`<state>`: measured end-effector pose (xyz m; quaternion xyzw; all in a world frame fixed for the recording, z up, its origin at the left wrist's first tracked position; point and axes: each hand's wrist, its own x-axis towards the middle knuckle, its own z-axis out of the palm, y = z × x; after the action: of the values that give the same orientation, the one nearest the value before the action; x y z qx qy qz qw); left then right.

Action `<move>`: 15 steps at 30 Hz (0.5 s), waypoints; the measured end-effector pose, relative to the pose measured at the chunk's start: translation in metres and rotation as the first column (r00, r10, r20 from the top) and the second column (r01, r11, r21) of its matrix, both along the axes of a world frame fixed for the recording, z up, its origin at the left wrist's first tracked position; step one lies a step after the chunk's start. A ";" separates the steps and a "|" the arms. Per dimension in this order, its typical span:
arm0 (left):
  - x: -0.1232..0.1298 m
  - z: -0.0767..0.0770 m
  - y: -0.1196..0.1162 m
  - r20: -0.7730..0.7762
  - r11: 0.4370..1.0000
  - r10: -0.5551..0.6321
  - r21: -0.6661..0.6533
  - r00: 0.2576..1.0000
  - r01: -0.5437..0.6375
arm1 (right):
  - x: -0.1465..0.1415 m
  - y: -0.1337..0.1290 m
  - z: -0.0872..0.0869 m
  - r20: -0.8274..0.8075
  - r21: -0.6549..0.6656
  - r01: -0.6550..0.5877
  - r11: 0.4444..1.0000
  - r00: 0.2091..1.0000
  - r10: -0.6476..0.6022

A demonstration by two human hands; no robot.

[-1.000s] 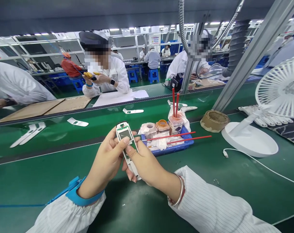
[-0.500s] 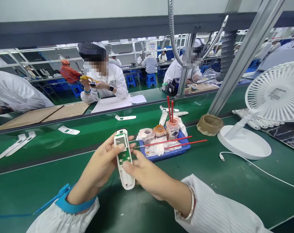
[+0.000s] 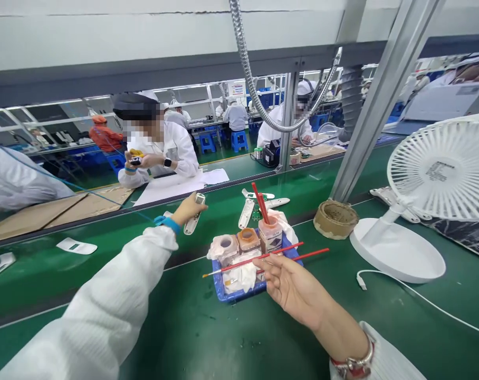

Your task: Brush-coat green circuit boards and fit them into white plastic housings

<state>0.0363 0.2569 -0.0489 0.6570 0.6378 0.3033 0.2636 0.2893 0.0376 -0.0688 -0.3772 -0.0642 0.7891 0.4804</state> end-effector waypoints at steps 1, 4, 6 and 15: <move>0.007 -0.003 0.012 -0.055 1.000 0.010 -0.003 0.998 -0.011 | 0.000 0.001 -0.002 -0.002 -0.001 0.002 1.000 1.000 -0.002; 0.026 -0.011 0.039 -0.166 0.998 0.047 -0.030 0.985 -0.053 | -0.006 0.001 -0.009 0.102 0.067 0.000 0.998 0.995 -0.006; 0.038 -0.017 0.047 -0.209 0.997 0.062 -0.042 0.976 -0.072 | -0.011 -0.002 -0.016 0.198 0.180 -0.024 0.983 0.980 -0.012; 0.097 -0.057 0.040 -0.010 0.946 -0.181 -0.275 0.983 0.171 | -0.006 -0.029 -0.021 0.770 0.619 -0.716 0.324 0.473 -0.427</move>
<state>0.1338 0.2969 -0.1063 0.6740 0.6169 0.1761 0.3663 0.2837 0.0090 -0.0901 -0.3557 -0.7745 0.3343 0.4023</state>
